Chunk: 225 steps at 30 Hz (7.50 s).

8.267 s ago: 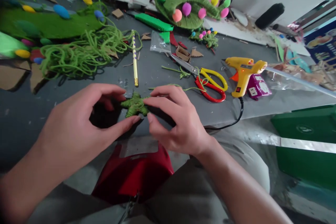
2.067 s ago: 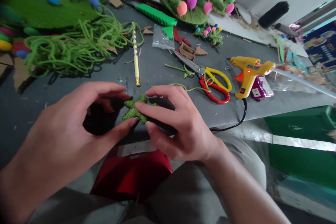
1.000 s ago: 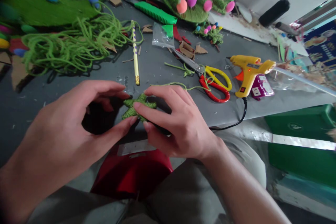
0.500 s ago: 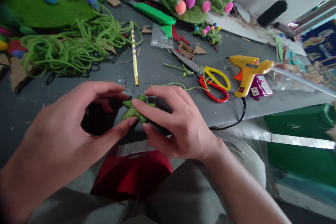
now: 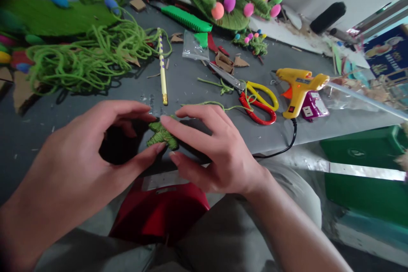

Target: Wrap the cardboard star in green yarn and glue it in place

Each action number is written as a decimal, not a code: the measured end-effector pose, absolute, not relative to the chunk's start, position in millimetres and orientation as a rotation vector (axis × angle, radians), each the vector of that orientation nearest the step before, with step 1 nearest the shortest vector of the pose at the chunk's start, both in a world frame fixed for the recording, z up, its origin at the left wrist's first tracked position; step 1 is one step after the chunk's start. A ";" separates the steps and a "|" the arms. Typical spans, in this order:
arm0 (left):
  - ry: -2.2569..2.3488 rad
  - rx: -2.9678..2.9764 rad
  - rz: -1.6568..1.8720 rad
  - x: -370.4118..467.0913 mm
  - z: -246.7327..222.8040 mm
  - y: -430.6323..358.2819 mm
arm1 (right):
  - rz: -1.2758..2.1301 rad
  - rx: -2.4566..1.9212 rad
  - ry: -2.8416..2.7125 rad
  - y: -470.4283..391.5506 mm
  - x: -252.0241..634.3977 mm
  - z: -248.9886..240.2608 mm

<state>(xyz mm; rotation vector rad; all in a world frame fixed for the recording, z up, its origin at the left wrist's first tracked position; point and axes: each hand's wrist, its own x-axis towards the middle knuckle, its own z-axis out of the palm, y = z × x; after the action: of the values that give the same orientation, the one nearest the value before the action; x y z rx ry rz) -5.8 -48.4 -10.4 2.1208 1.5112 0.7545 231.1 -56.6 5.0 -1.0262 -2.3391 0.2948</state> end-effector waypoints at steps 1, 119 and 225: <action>1.503 2.123 0.749 -6.4 -10.2 -48.7 | 0.310 -1.034 -2.325 -57.1 231.1 5.5; 1.262 2.045 1.010 -9.0 -10.1 -52.2 | 0.565 -1.340 -2.026 -57.0 217.1 16.8; 1.075 1.598 0.869 -21.2 -0.2 -41.9 | 0.935 -1.072 -1.786 -37.8 204.5 24.7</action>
<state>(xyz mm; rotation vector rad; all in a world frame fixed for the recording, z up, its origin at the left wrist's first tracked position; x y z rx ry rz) -21.2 -41.9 -0.2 1.5985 1.0752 0.8694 204.5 -37.8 24.7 -1.0723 -1.7864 0.9351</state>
